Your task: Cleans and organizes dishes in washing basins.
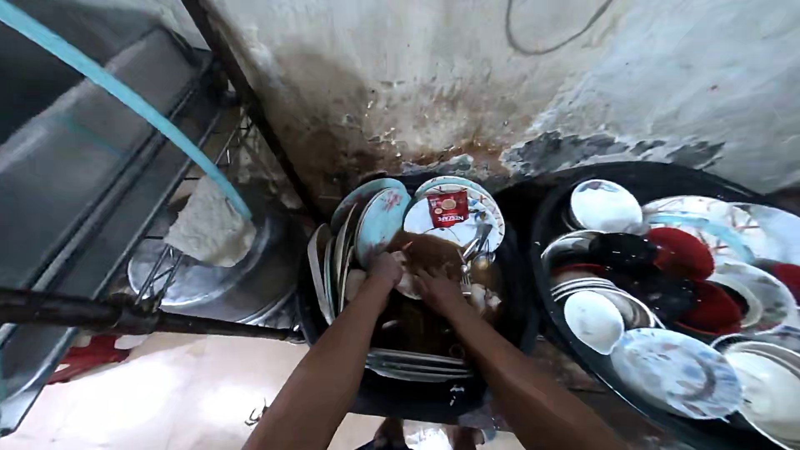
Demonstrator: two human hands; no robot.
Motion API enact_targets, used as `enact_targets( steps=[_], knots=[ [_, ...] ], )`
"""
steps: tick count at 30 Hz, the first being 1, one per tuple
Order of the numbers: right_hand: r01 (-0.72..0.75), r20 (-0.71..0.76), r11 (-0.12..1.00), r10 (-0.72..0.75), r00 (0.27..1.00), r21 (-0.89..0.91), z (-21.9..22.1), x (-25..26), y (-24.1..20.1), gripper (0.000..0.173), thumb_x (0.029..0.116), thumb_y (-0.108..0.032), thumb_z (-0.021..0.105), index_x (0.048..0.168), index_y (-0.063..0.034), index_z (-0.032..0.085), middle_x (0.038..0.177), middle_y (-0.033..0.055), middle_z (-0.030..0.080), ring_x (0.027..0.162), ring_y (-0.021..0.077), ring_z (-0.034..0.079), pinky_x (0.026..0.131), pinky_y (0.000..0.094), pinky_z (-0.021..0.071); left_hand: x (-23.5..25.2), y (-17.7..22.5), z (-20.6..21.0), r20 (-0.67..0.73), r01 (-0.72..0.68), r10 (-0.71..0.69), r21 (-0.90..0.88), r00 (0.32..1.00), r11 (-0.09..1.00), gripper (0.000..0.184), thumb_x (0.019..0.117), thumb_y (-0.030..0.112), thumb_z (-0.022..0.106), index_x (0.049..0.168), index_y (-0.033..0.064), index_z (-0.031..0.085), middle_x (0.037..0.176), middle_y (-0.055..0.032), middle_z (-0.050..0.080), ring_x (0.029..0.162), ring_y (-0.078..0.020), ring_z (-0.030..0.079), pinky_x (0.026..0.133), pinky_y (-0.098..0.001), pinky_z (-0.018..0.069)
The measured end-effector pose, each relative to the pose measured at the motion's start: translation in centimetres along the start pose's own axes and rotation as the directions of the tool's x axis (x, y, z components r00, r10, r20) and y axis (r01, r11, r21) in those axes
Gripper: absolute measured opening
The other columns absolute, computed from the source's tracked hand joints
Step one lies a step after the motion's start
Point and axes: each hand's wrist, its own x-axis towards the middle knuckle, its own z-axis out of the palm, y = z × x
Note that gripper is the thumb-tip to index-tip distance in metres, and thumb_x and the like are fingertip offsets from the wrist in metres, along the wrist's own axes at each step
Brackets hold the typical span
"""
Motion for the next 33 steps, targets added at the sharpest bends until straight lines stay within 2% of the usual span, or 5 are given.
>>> enact_targets(
  steps=[8, 11, 17, 28, 33],
  knots=[
    [0.027, -0.346, 0.891, 0.148, 0.926, 0.452, -4.7, -1.3, 0.1, 0.079, 0.085, -0.028, 0.085, 0.149, -0.005, 0.046, 0.148, 0.0259, 0.049, 0.133, 0.0413, 0.053, 0.109, 0.0595, 0.0468, -4.8, 0.4, -3.8, -0.103, -0.418, 0.447, 0.216, 0.889, 0.882, 0.028, 0.1058, 0.02, 0.056, 0.132, 0.0192, 0.065, 0.119, -0.0153, 0.072, 0.112, -0.0378, 0.068, 0.094, -0.0624, 0.0533],
    [0.115, -0.38, 0.918, 0.041, 0.924, 0.38, -8.0, -3.2, 1.1, 0.035, 0.0989, -0.027, 0.07, 0.128, -0.0073, 0.068, 0.118, 0.0192, 0.071, 0.108, 0.0343, 0.07, 0.096, 0.0588, 0.0545, -3.1, 0.2, -3.7, -0.094, -0.593, 0.597, 0.072, 0.796, 0.802, 0.033, 0.1017, 0.028, 0.066, 0.133, 0.0179, 0.067, 0.12, -0.0126, 0.073, 0.111, -0.0323, 0.07, 0.098, -0.0609, 0.0532],
    [-0.059, -0.72, 0.928, 0.324, 0.614, 0.367, -14.9, -13.7, 6.2, 0.039, 0.1063, -0.024, 0.057, 0.137, 0.0007, 0.054, 0.119, 0.0255, 0.067, 0.106, 0.0382, 0.069, 0.094, 0.0592, 0.0549, -2.6, 0.9, -0.3, 0.126, -0.194, 0.148, 0.674, 0.981, 0.713, 0.061, 0.0894, 0.047, 0.077, 0.127, -0.0004, 0.068, 0.139, -0.0246, 0.06, 0.138, -0.0482, 0.045, 0.117, -0.0706, 0.0239],
    [-0.288, -0.662, 0.719, 0.695, 0.283, 0.632, -13.6, -28.5, 20.2, 0.047, 0.107, -0.035, 0.052, 0.129, 0.0069, 0.059, 0.113, 0.0316, 0.064, 0.1, 0.041, 0.063, 0.091, 0.0617, 0.0497, 1.3, 0.7, 1.1, 0.343, -0.246, 0.056, 0.54, 0.938, 0.805, 0.063, 0.0883, 0.052, 0.076, 0.123, 0.0, 0.069, 0.13, -0.0252, 0.065, 0.125, -0.0433, 0.06, 0.102, -0.0692, 0.0456],
    [-0.278, -0.629, 0.811, 0.577, 0.521, 0.514, -14.3, -24.7, 13.4, 0.048, 0.1045, -0.024, 0.061, 0.143, 0.0017, 0.049, 0.127, 0.0327, 0.06, 0.114, 0.0471, 0.063, 0.097, 0.0667, 0.0489, 0.0, 0.6, 2.0, 0.309, -0.251, 0.091, 0.529, 0.947, 0.811, 0.046, 0.0858, 0.024, 0.078, 0.123, -0.0015, 0.068, 0.129, -0.0256, 0.065, 0.123, -0.0448, 0.059, 0.102, -0.0706, 0.0438]
  ],
)
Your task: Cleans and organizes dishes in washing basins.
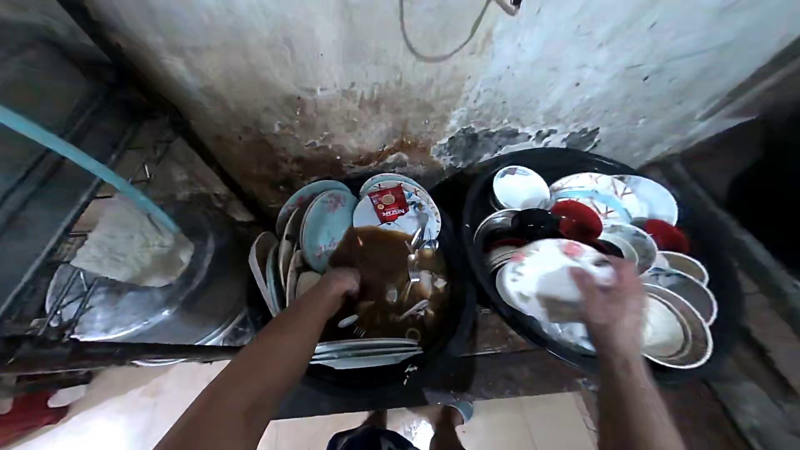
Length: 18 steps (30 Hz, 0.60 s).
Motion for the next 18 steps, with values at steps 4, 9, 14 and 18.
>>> enact_targets(
  steps=[4, 9, 14, 18],
  knots=[
    [0.206, 0.323, 0.961, -0.14, 0.936, -0.182, 8.0, -2.7, -6.5, 0.048, 0.1052, -0.02, 0.056, 0.152, -0.0151, 0.045, 0.104, 0.0262, 0.071, 0.09, 0.0477, 0.071, 0.079, 0.0667, 0.0556, 0.7, -1.6, 0.2, -0.002, -0.045, 0.045, -0.019, 0.999, 0.999, 0.045, 0.0879, 0.016, 0.076, 0.129, -0.0008, 0.065, 0.131, -0.0256, 0.064, 0.124, -0.045, 0.059, 0.102, -0.0689, 0.0458],
    [-0.016, -0.046, 0.995, 0.012, 0.999, -0.094, 3.7, -1.2, -1.7, 0.047, 0.1065, -0.02, 0.055, 0.151, -0.0078, 0.043, 0.127, 0.0342, 0.061, 0.108, 0.0568, 0.064, 0.088, 0.0746, 0.0489, -4.0, 0.3, 0.7, -0.128, 0.13, -0.142, -0.098, 0.982, 0.987, 0.054, 0.0912, 0.023, 0.075, 0.134, -0.006, 0.059, 0.146, -0.0307, 0.05, 0.133, -0.0485, 0.051, 0.106, -0.0643, 0.0464],
    [-0.025, -0.145, 0.991, 0.005, 0.989, -0.135, -0.2, 0.8, 7.1, 0.048, 0.103, -0.015, 0.058, 0.147, -0.0005, 0.047, 0.128, 0.0373, 0.059, 0.112, 0.0565, 0.062, 0.093, 0.0726, 0.0476, -4.0, 2.8, 0.1, -0.142, 0.348, -0.356, -0.077, 0.924, 0.934, 0.075, 0.0963, 0.03, 0.069, 0.142, -0.0212, 0.038, 0.148, -0.04, 0.04, 0.134, -0.0536, 0.046, 0.103, -0.0637, 0.0463],
    [-0.072, -0.056, 0.97, 0.06, 0.997, -0.232, 1.0, -0.2, 10.4, 0.049, 0.1006, -0.021, 0.064, 0.145, -0.0041, 0.053, 0.132, 0.0349, 0.058, 0.12, 0.0541, 0.059, 0.099, 0.0708, 0.0471, -2.3, 1.8, -0.8, -0.031, 0.19, -0.188, 0.076, 0.982, 0.979, 0.045, 0.0948, 0.029, 0.07, 0.121, -0.0069, 0.067, 0.137, -0.0296, 0.059, 0.129, -0.0486, 0.054, 0.101, -0.0713, 0.0432]
  ],
)
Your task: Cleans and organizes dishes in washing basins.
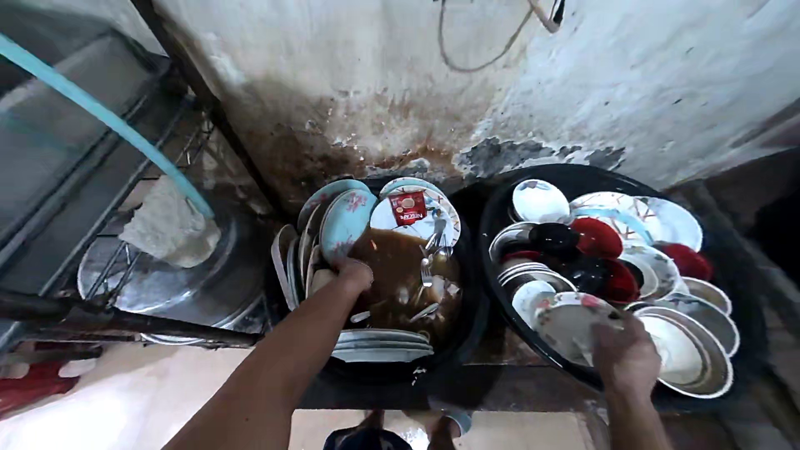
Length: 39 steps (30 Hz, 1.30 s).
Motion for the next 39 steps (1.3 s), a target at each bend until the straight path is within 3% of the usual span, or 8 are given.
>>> enact_targets(
  steps=[3, 11, 16, 20, 24, 27, 31, 39],
  knots=[
    [0.015, -0.089, 1.0, -0.017, 0.996, -0.018, 2.0, -2.3, 0.9, 0.061, 0.0955, -0.03, 0.071, 0.147, -0.0034, 0.051, 0.143, 0.0374, 0.046, 0.127, 0.0556, 0.052, 0.1, 0.0673, 0.0485, 1.7, -0.2, 0.1, 0.001, -0.023, 0.024, -0.147, 1.0, 0.989, 0.041, 0.0886, 0.024, 0.076, 0.119, -0.0027, 0.07, 0.134, -0.0247, 0.063, 0.126, -0.0428, 0.059, 0.101, -0.0674, 0.0462],
    [-0.073, -0.171, 0.997, 0.068, 0.983, -0.023, 3.5, -4.8, 0.4, 0.044, 0.0983, -0.03, 0.066, 0.135, -0.0058, 0.061, 0.138, 0.0314, 0.054, 0.113, 0.0502, 0.062, 0.086, 0.0677, 0.0525, -0.2, -3.6, 1.3, -0.434, -0.256, -0.062, -0.633, 0.899, 0.731, 0.08, 0.0814, 0.004, 0.08, 0.153, 0.0056, 0.045, 0.155, -0.0254, 0.044, 0.142, -0.0454, 0.044, 0.113, -0.0617, 0.0422],
    [-0.075, -0.146, 0.996, 0.067, 0.987, -0.049, 3.8, -4.5, 1.0, 0.04, 0.1003, -0.034, 0.062, 0.13, -0.0078, 0.066, 0.133, 0.0268, 0.059, 0.104, 0.0449, 0.066, 0.082, 0.0658, 0.0537, -3.9, -1.8, 0.9, -0.521, -0.373, -0.122, -0.738, 0.845, 0.563, 0.091, 0.0851, 0.001, 0.077, 0.162, 0.0152, 0.031, 0.144, -0.0192, 0.057, 0.118, -0.0357, 0.066, 0.098, -0.0544, 0.0562],
    [-0.103, -0.118, 0.993, 0.095, 0.988, -0.061, 3.7, -4.3, 0.8, 0.038, 0.1015, -0.032, 0.059, 0.129, -0.0068, 0.064, 0.129, 0.0234, 0.063, 0.103, 0.0427, 0.068, 0.083, 0.0669, 0.0535, -2.7, 0.5, 0.5, -0.633, -0.626, 0.222, -0.533, 0.742, 0.569, 0.07, 0.0953, -0.003, 0.065, 0.159, 0.0079, 0.038, 0.135, -0.0176, 0.065, 0.118, -0.0295, 0.067, 0.103, -0.0472, 0.0547],
    [-0.134, -0.074, 0.988, 0.128, 0.989, -0.079, 3.5, -4.3, 0.6, 0.038, 0.1019, -0.033, 0.056, 0.129, -0.0088, 0.065, 0.124, 0.0198, 0.067, 0.104, 0.0417, 0.068, 0.083, 0.0689, 0.0521, 2.3, 1.1, 0.0, -0.399, -0.577, 0.497, -0.107, 0.771, 0.809, 0.028, 0.1034, 0.024, 0.062, 0.122, 0.0056, 0.071, 0.134, -0.0165, 0.065, 0.126, -0.0354, 0.061, 0.109, -0.0559, 0.0469],
    [-0.144, -0.043, 0.986, 0.141, 0.989, -0.085, 3.3, -4.4, 0.4, 0.038, 0.1035, -0.036, 0.054, 0.128, -0.0102, 0.066, 0.118, 0.0173, 0.071, 0.106, 0.0409, 0.068, 0.085, 0.0703, 0.0514, 5.5, 0.2, 0.8, -0.344, -0.491, 0.478, 0.053, 0.808, 0.869, 0.048, 0.1009, 0.022, 0.063, 0.147, 0.0108, 0.057, 0.165, -0.0172, 0.033, 0.147, -0.0438, 0.037, 0.115, -0.0661, 0.0366],
    [-0.178, -0.013, 0.978, 0.178, 0.984, -0.106, 3.3, -4.2, 0.2, 0.035, 0.1039, -0.035, 0.052, 0.127, -0.013, 0.068, 0.117, 0.0164, 0.072, 0.107, 0.0404, 0.068, 0.086, 0.0703, 0.0504, 9.4, -1.0, 2.4, -0.349, -0.44, 0.454, 0.125, 0.82, 0.89, 0.058, 0.1051, 0.013, 0.051, 0.161, 0.0125, 0.035, 0.17, -0.02, 0.02, 0.156, -0.0438, 0.017, 0.121, -0.0678, 0.0202],
    [-0.173, 0.012, 0.976, 0.176, 0.984, -0.13, 3.5, -4.3, 0.3, 0.034, 0.1048, -0.036, 0.051, 0.123, -0.0142, 0.07, 0.113, 0.0172, 0.073, 0.104, 0.042, 0.069, 0.083, 0.0719, 0.0498, 3.8, -0.5, 1.9, -0.425, -0.393, 0.262, -0.257, 0.867, 0.883, 0.043, 0.1125, 0.036, 0.037, 0.132, 0.0072, 0.062, 0.122, -0.0211, 0.07, 0.117, -0.0398, 0.066, 0.099, -0.0606, 0.0515]
  ],
)
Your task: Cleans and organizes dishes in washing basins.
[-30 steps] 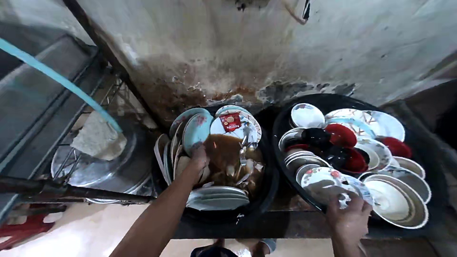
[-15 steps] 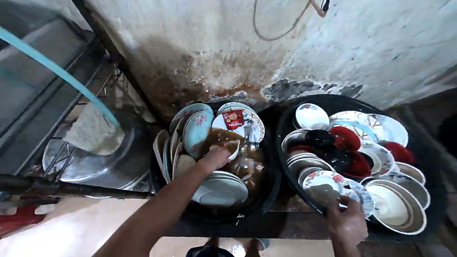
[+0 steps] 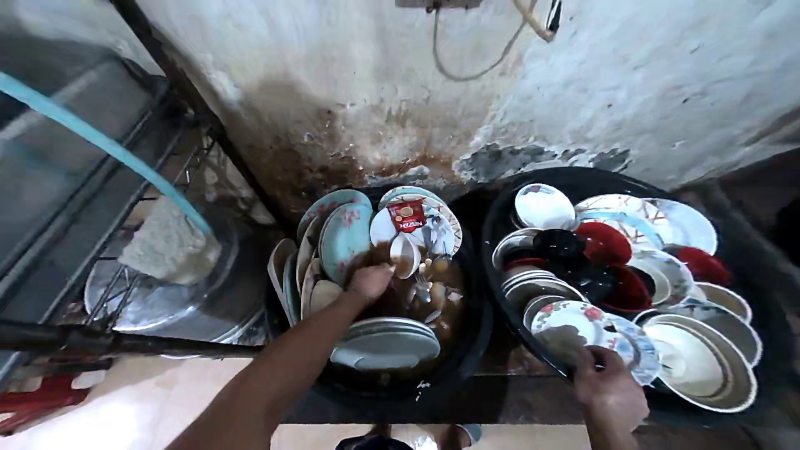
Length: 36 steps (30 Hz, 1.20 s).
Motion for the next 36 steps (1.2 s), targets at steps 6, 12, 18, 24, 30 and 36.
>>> enact_targets(
  steps=[6, 12, 18, 24, 30, 36],
  knots=[
    [0.014, 0.01, 0.999, -0.013, 1.0, -0.045, 0.0, 0.2, -0.2, 0.039, 0.1061, -0.042, 0.048, 0.123, -0.0146, 0.069, 0.11, 0.0174, 0.074, 0.102, 0.0422, 0.07, 0.081, 0.0706, 0.0514, 2.4, -2.9, 2.8, 0.075, -0.025, 0.033, -0.105, 0.997, 0.994, 0.079, 0.0936, 0.029, 0.075, 0.162, 0.0223, 0.035, 0.168, -0.015, 0.028, 0.145, -0.0384, 0.044, 0.113, -0.0577, 0.044],
    [0.01, -0.005, 0.998, -0.011, 1.0, -0.06, 0.1, 0.1, 0.1, 0.036, 0.1056, -0.04, 0.048, 0.123, -0.0161, 0.069, 0.108, 0.0171, 0.074, 0.101, 0.043, 0.07, 0.08, 0.0712, 0.0514, 1.6, -1.3, 1.3, 0.056, -0.098, 0.092, 0.129, 0.994, 0.987, 0.038, 0.098, 0.031, 0.064, 0.126, 0.0058, 0.069, 0.135, -0.018, 0.063, 0.124, -0.0364, 0.062, 0.104, -0.0566, 0.0496],
    [0.565, -0.207, 0.781, -0.526, 0.825, 0.267, -0.8, -3.3, -8.7, 0.028, 0.1005, -0.012, 0.056, 0.115, 0.008, 0.067, 0.105, 0.0255, 0.069, 0.093, 0.0368, 0.07, 0.084, 0.0525, 0.0595, 0.6, -0.5, 0.3, 0.052, 0.078, -0.072, -0.148, 0.996, 0.986, 0.039, 0.098, 0.018, 0.064, 0.136, 0.0094, 0.064, 0.127, -0.0223, 0.068, 0.121, -0.0413, 0.064, 0.101, -0.0625, 0.0502],
    [0.242, 0.538, 0.931, -0.356, 0.764, 0.273, 7.7, -1.5, -26.9, 0.062, 0.103, -0.056, 0.052, 0.133, -0.0026, 0.061, 0.117, 0.025, 0.069, 0.109, 0.042, 0.068, 0.094, 0.0643, 0.0532, -4.5, 0.0, 4.4, 0.044, 0.059, -0.058, -0.021, 0.997, 0.998, 0.042, 0.0937, 0.018, 0.069, 0.135, 0.0106, 0.065, 0.144, -0.021, 0.055, 0.13, -0.0421, 0.055, 0.103, -0.0592, 0.0503],
    [0.433, 0.601, 0.899, -0.312, 0.735, -0.062, 13.8, -3.0, -32.9, 0.053, 0.1018, -0.027, 0.059, 0.148, -0.005, 0.047, 0.131, 0.0283, 0.062, 0.119, 0.0465, 0.063, 0.094, 0.0647, 0.0528, -6.5, 0.7, 3.3, 0.101, 0.183, -0.177, -0.051, 0.979, 0.982, 0.052, 0.0987, 0.019, 0.063, 0.149, 0.0176, 0.053, 0.146, -0.0232, 0.054, 0.13, -0.0441, 0.056, 0.105, -0.0622, 0.0478],
    [0.306, 0.533, 0.952, -0.262, 0.805, 0.006, 12.5, -4.4, -30.1, 0.049, 0.1048, -0.028, 0.054, 0.151, -0.0174, 0.044, 0.129, 0.0269, 0.064, 0.115, 0.0469, 0.065, 0.092, 0.066, 0.0534, -4.7, 0.3, 2.5, 0.117, 0.259, -0.24, -0.187, 0.964, 0.948, 0.044, 0.0983, 0.03, 0.064, 0.137, 0.0085, 0.062, 0.14, -0.0193, 0.061, 0.125, -0.0392, 0.062, 0.101, -0.061, 0.0511]
  ],
)
